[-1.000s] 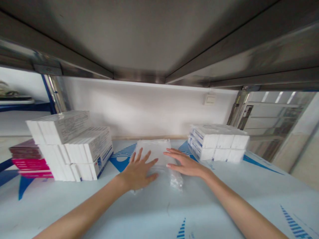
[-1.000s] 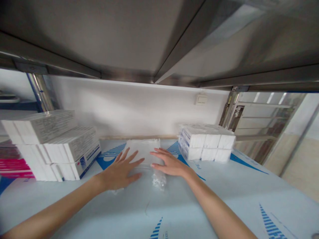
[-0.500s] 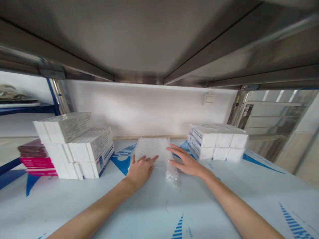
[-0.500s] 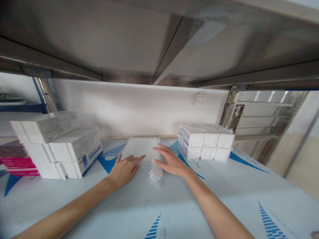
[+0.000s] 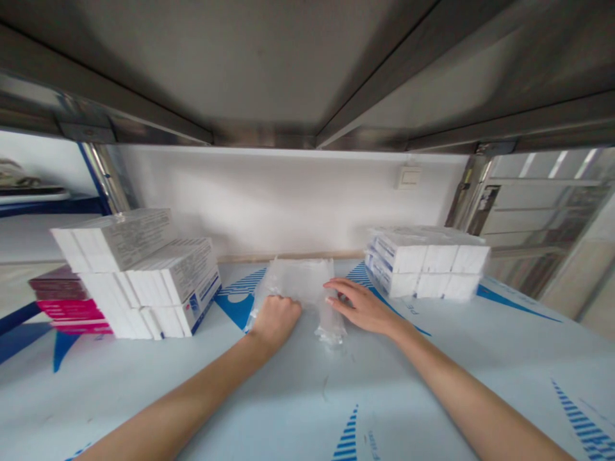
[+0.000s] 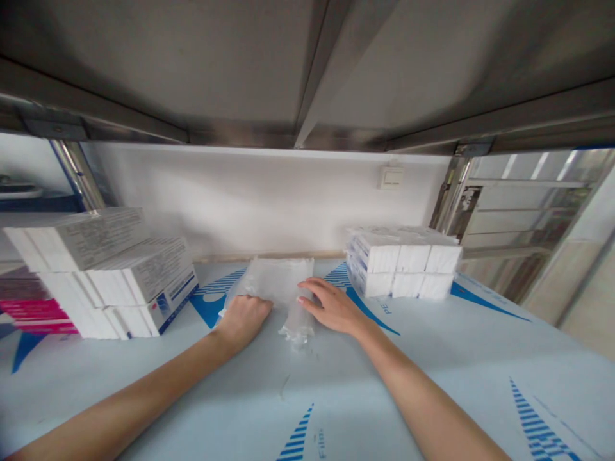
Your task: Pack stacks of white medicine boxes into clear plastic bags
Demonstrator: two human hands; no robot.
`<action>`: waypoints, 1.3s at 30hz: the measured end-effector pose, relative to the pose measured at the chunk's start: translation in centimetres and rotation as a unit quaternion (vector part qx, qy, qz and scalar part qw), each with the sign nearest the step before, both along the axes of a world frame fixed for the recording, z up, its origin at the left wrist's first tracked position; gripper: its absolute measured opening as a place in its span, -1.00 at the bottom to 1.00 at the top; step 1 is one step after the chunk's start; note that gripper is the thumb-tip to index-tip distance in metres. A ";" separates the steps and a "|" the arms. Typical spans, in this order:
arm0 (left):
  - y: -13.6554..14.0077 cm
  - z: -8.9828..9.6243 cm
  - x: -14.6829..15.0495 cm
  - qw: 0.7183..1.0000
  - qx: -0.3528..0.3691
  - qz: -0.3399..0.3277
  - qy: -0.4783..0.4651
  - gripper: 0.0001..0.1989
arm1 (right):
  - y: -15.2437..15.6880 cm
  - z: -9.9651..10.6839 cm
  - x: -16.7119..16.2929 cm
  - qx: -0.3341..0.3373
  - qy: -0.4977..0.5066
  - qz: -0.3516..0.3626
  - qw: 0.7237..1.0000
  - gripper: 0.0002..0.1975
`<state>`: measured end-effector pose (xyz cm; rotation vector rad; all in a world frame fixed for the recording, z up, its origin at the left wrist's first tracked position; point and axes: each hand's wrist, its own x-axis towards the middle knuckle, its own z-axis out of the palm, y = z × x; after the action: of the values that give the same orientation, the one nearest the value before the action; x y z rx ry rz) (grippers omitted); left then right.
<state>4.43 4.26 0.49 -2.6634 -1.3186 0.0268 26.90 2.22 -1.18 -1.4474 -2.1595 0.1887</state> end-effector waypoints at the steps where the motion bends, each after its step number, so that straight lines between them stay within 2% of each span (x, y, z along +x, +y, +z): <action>1: 0.1 0.1 0.2 1.000 -0.003 0.002 0.005 -0.63 | 0.0 0.1 -0.1 0.004 -0.002 -0.003 1.000 -0.57; 7: 1.8 0.3 1.7 1.000 -0.001 0.020 0.005 -0.62 | -0.1 0.1 0.1 0.021 -0.012 -0.017 1.000 -0.55; 11: 2.1 0.4 1.3 0.999 0.001 0.044 -0.021 -0.64 | -0.3 0.5 0.3 -0.010 -0.044 -0.016 0.999 -0.52; 14: 1.6 0.0 0.2 0.996 0.007 0.072 -0.049 -0.51 | -0.4 0.7 0.4 -0.020 -0.076 -0.010 0.997 -0.53; 16: 1.3 -0.6 -0.8 0.993 -0.022 0.103 -0.056 -0.41 | -0.4 0.6 0.4 -0.019 -0.090 -0.010 0.996 -0.53; 20: 1.2 -1.5 -2.4 0.985 -0.102 0.117 -0.078 -0.40 | -0.4 0.1 0.3 -0.019 -0.102 -0.008 0.995 -0.57; 22: 1.1 -1.4 -2.6 0.983 -0.103 0.112 -0.105 -0.40 | -0.4 0.2 0.3 0.005 -0.093 -0.004 0.996 -0.57; 24: 0.8 -0.7 -2.4 0.984 -0.064 0.099 -0.137 -0.40 | -0.2 0.7 0.7 0.080 -0.075 -0.017 0.994 -0.59; 26: 0.2 0.3 -1.7 0.983 -0.002 0.061 -0.174 -0.41 | 0.0 1.8 1.7 0.205 -0.053 -0.073 0.975 -0.64; 28: -0.4 1.3 -0.4 0.977 0.037 0.008 -0.209 -0.42 | 0.1 3.1 3.2 0.322 -0.039 -0.173 0.930 -0.69; 30: -0.9 2.2 1.2 0.970 0.041 -0.043 -0.235 -0.42 | 0.2 4.1 5.0 0.379 -0.048 -0.282 0.880 -0.66; 31: -1.1 2.5 2.2 0.967 0.036 -0.063 -0.244 -0.42 | 0.2 4.4 5.9 0.384 -0.064 -0.325 0.862 -0.61; 33: -1.1 2.7 4.4 0.962 0.024 -0.098 -0.252 -0.44 | 0.2 4.5 7.4 0.362 -0.104 -0.377 0.846 -0.51; 36: -0.7 2.5 8.0 0.955 0.000 -0.138 -0.261 -0.49 | 0.3 3.8 8.6 0.318 -0.141 -0.390 0.853 -0.47; 39: 0.0 2.0 11.3 0.948 -0.024 -0.149 -0.279 -0.52 | 0.5 3.2 8.5 0.311 -0.149 -0.373 0.861 -0.50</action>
<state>15.75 4.24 2.52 -3.0045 -1.0135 -0.7948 35.39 2.72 2.06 -1.8223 -1.4585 -0.9731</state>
